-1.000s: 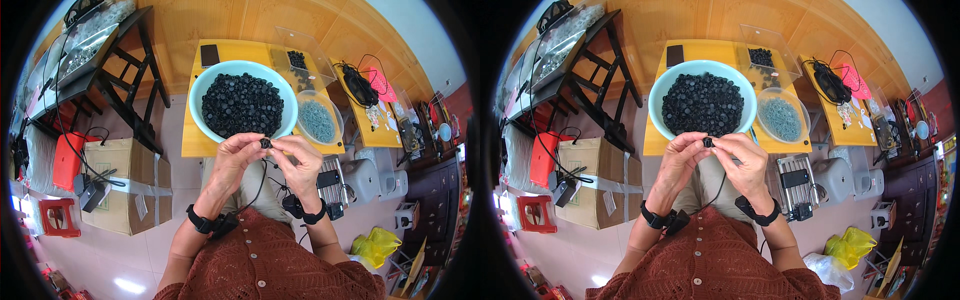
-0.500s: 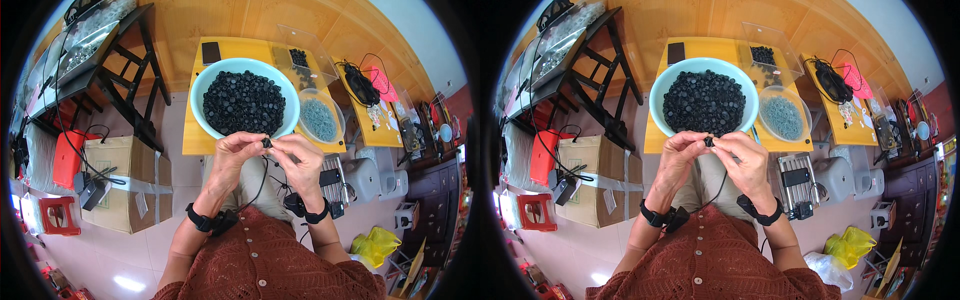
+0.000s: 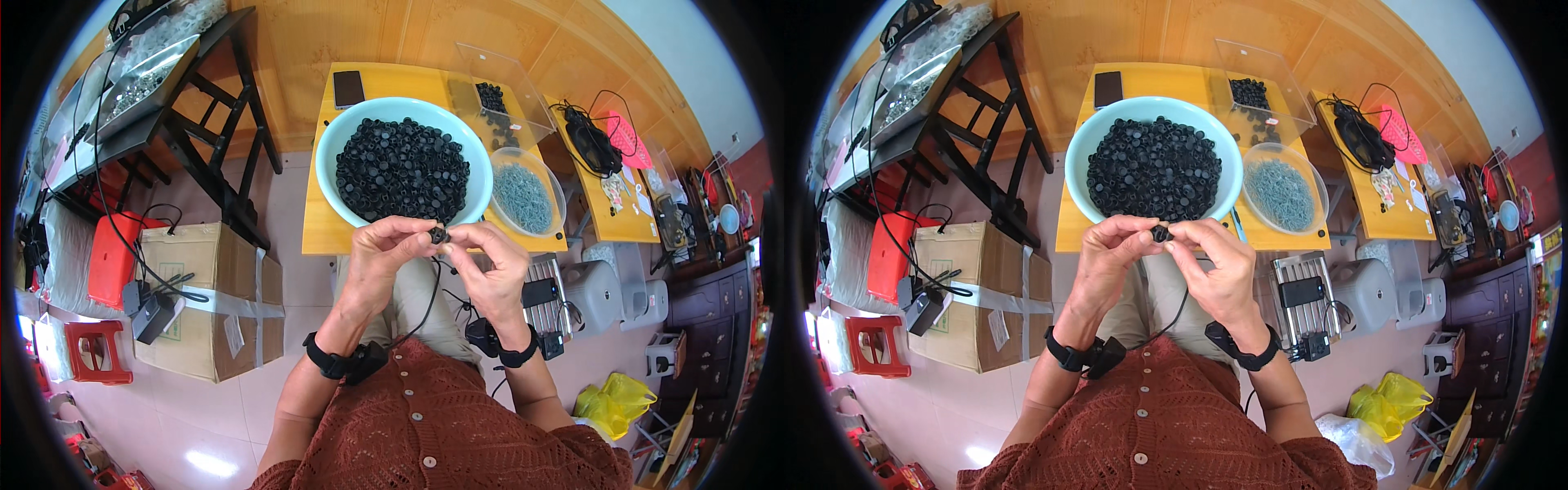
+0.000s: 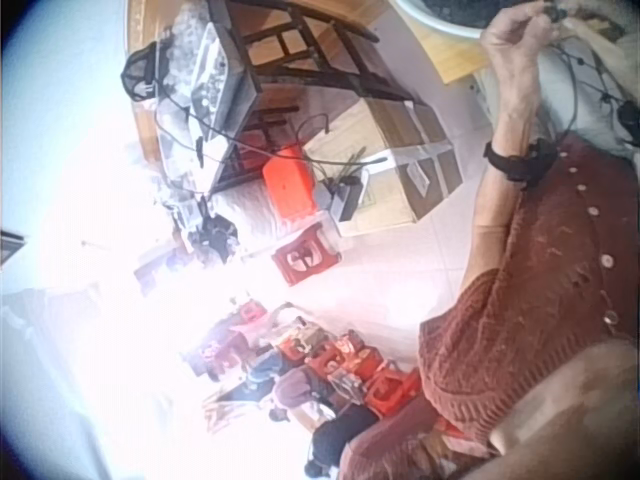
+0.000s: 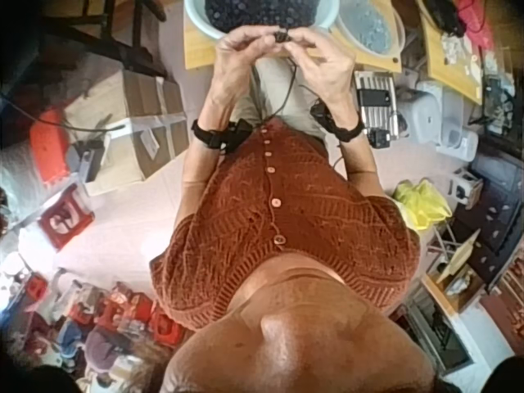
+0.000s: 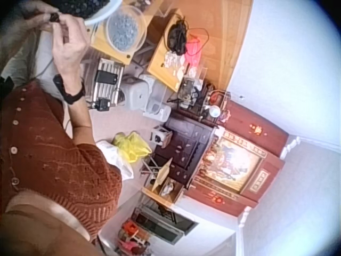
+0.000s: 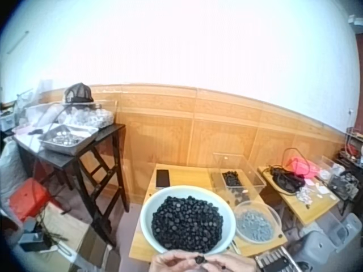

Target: Sorting and assembling small black plastic components

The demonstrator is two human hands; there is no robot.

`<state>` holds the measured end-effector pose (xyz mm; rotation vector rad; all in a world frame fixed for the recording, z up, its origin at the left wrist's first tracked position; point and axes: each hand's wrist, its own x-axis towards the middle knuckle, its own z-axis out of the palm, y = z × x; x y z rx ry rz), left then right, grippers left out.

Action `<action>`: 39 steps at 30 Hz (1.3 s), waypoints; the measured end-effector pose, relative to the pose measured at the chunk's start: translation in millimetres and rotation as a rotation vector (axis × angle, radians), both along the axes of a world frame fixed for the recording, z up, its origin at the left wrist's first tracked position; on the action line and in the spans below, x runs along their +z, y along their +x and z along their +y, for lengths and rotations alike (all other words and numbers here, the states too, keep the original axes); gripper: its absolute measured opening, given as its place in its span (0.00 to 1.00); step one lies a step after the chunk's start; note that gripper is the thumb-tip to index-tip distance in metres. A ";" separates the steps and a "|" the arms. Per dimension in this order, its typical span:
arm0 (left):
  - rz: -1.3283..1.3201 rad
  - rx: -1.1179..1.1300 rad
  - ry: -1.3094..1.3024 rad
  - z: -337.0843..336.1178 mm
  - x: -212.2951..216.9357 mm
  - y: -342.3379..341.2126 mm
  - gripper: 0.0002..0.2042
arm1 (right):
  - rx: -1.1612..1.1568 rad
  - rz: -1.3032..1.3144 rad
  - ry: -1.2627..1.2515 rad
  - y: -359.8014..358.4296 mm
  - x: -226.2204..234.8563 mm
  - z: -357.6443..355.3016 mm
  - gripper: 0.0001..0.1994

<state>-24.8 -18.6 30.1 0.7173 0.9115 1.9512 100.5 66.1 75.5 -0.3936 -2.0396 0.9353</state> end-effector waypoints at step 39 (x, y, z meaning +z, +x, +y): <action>-0.454 -0.133 -0.004 5.2 -6.5 2.9 0.08 | -0.072 -0.051 0.275 -5.2 7.5 0.2 0.11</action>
